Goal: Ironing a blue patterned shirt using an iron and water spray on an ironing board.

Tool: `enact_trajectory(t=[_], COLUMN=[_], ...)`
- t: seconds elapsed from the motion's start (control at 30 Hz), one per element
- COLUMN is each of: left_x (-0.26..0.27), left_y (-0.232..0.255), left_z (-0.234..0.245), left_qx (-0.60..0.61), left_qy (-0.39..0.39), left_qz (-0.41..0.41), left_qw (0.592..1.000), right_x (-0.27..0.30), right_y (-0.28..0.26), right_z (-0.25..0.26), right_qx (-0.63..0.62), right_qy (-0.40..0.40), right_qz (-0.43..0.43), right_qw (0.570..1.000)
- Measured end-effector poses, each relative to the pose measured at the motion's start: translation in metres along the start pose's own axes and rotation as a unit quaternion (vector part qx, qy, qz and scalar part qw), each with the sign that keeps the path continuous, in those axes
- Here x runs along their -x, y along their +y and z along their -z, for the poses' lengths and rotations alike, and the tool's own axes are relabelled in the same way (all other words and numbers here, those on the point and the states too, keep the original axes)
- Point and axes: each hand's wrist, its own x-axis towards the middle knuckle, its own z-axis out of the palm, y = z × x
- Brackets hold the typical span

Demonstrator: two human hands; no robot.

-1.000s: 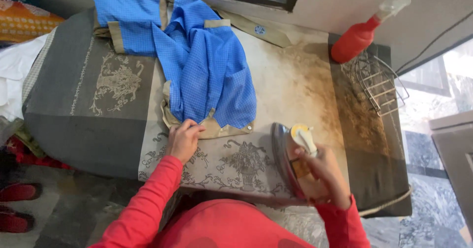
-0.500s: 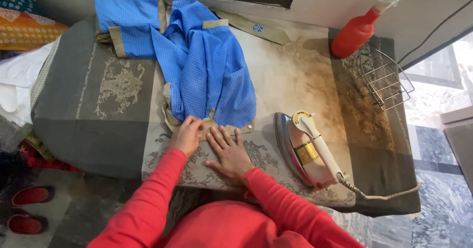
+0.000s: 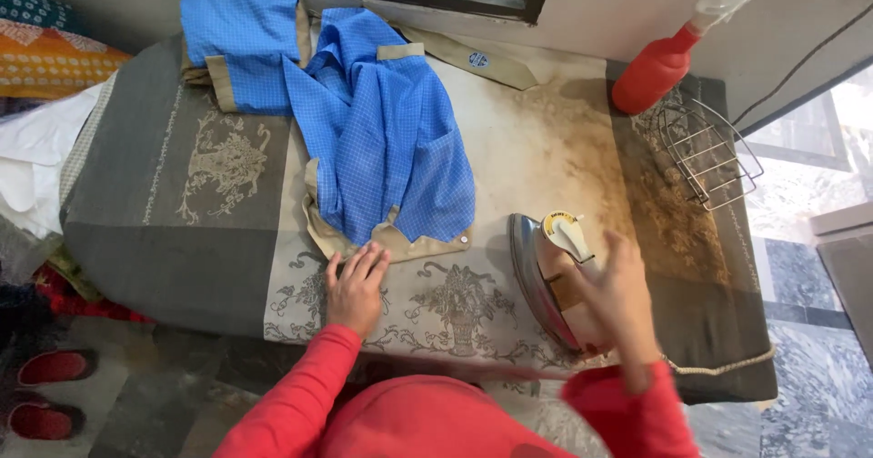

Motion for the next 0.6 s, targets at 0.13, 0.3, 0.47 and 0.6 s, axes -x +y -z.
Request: enact_trajectory(t=[0.13, 0.3, 0.47, 0.6], left_x=[-0.002, 0.002, 0.006, 0.006], left_y=[-0.003, -0.006, -0.012, -0.014], left_z=[-0.004, -0.011, -0.016, -0.008], left_qx=[0.010, 0.046, 0.105, 0.141], left_qy=[0.025, 0.038, 0.033, 0.089], left_qz=[0.005, 0.027, 0.053, 0.084], left_qw=[1.000, 0.998, 0.993, 0.982], right_x=[0.008, 0.020, 0.015, 0.021], right_y=[-0.048, -0.098, -0.124, -0.162], right_z=[0.041, 0.018, -0.054, -0.057], right_qx=[-0.162, -0.041, -0.048, -0.072], right_qy=[-0.157, -0.227, -0.249, -0.271], right_qz=[-0.103, -0.010, 0.096, 0.085], right_qw=[0.969, 0.973, 0.963, 0.956])
